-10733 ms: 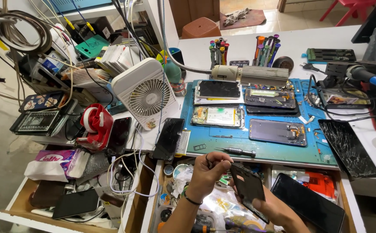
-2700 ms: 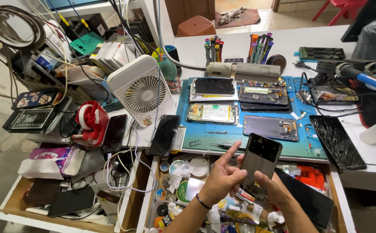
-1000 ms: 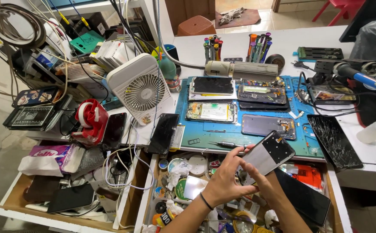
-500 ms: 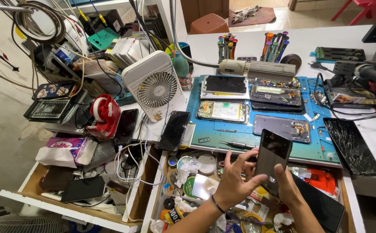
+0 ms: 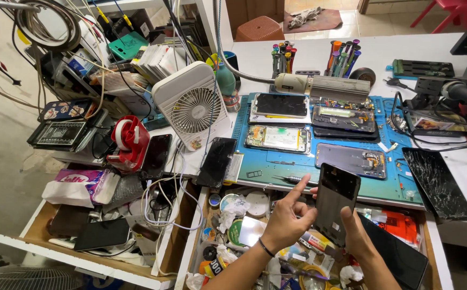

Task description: The person disassembles a smartphone, removes the back cover, and handles the internal components. They then pick up a red and white packet, open it, and appear to apply a substance to the phone's interior before placing the packet down and handling another phone.

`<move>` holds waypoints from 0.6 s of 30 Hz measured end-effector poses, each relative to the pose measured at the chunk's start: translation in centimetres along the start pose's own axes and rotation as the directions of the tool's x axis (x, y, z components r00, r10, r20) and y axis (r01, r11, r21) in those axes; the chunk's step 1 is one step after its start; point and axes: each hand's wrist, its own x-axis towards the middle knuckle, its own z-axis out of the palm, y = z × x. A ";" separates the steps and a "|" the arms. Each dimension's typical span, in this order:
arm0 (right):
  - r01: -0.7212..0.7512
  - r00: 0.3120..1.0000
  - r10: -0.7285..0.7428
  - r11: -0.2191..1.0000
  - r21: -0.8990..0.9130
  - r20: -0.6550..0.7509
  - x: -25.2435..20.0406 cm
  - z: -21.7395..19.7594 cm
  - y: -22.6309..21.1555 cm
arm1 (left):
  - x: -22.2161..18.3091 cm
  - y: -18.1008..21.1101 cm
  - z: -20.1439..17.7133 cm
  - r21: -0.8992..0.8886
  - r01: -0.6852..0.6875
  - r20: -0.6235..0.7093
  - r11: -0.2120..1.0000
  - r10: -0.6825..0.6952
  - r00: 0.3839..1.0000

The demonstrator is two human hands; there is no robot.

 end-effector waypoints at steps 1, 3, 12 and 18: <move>0.000 1.000 0.000 1.000 0.001 0.002 0.1 0.0 0.1 | 0.0 0.4 -0.2 0.001 0.001 -0.001 1.000 -0.001 1.000; -0.075 0.997 0.074 0.996 -0.051 -0.021 0.3 -0.3 0.4 | 0.0 1.2 -0.4 -0.087 0.119 0.151 0.989 -0.105 0.983; 0.329 0.944 -0.307 0.826 0.457 -0.124 1.4 -1.4 1.5 | 1.4 -2.8 -0.4 0.338 -0.321 -0.065 0.885 0.362 0.930; 0.484 0.861 -0.222 0.632 0.606 -0.457 1.1 -1.3 -0.9 | 6.9 -5.3 -6.8 0.648 -0.321 -0.064 0.691 0.469 0.881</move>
